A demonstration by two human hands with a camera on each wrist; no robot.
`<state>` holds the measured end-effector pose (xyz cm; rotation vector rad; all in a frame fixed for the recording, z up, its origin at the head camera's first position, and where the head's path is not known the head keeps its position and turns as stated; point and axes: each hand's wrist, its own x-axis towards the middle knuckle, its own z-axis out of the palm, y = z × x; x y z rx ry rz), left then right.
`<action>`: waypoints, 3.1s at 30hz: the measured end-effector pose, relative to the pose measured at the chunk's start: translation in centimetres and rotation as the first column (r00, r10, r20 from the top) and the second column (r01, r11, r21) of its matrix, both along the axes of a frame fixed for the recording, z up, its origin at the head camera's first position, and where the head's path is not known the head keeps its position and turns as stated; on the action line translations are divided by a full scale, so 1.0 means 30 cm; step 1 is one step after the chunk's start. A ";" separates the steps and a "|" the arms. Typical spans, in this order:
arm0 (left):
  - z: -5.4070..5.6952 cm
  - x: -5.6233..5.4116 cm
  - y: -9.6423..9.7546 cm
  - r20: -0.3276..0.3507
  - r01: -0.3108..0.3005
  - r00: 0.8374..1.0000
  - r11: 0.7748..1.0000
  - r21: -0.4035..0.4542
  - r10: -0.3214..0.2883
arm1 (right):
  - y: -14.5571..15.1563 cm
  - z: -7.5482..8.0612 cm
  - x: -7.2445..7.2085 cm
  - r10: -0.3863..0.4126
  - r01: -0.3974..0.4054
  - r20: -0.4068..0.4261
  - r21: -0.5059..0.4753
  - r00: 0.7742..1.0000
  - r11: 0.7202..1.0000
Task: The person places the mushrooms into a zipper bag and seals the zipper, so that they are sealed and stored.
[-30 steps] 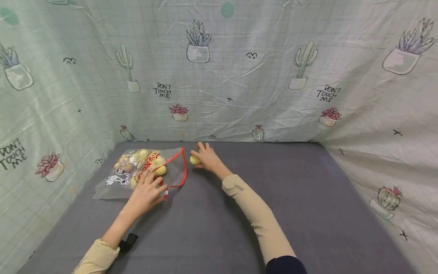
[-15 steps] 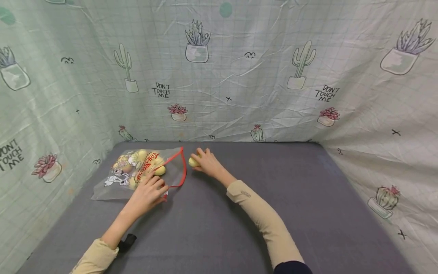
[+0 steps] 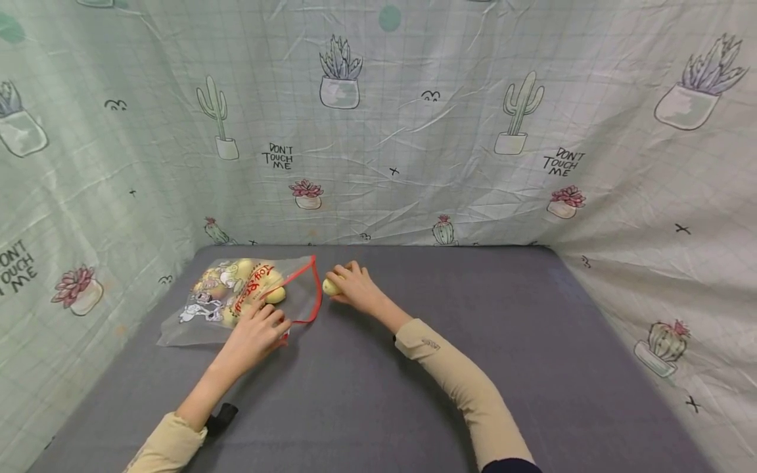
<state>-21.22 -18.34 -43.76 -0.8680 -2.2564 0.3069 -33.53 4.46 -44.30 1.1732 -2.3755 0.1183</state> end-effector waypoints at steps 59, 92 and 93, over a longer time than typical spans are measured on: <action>-0.053 0.014 0.004 0.066 -0.116 0.991 0.993 0.011 0.115 | -0.190 -0.032 0.103 0.115 -0.117 -0.048 -0.054 0.992 0.992; -0.048 0.014 0.012 0.065 -0.107 0.992 0.994 0.026 0.105 | -0.218 -0.051 0.045 -0.015 0.047 -0.264 0.113 0.965 0.993; -0.047 0.015 0.013 0.069 -0.110 0.992 0.994 0.026 0.108 | -0.217 -0.053 0.043 -0.016 0.051 -0.261 0.126 0.965 0.991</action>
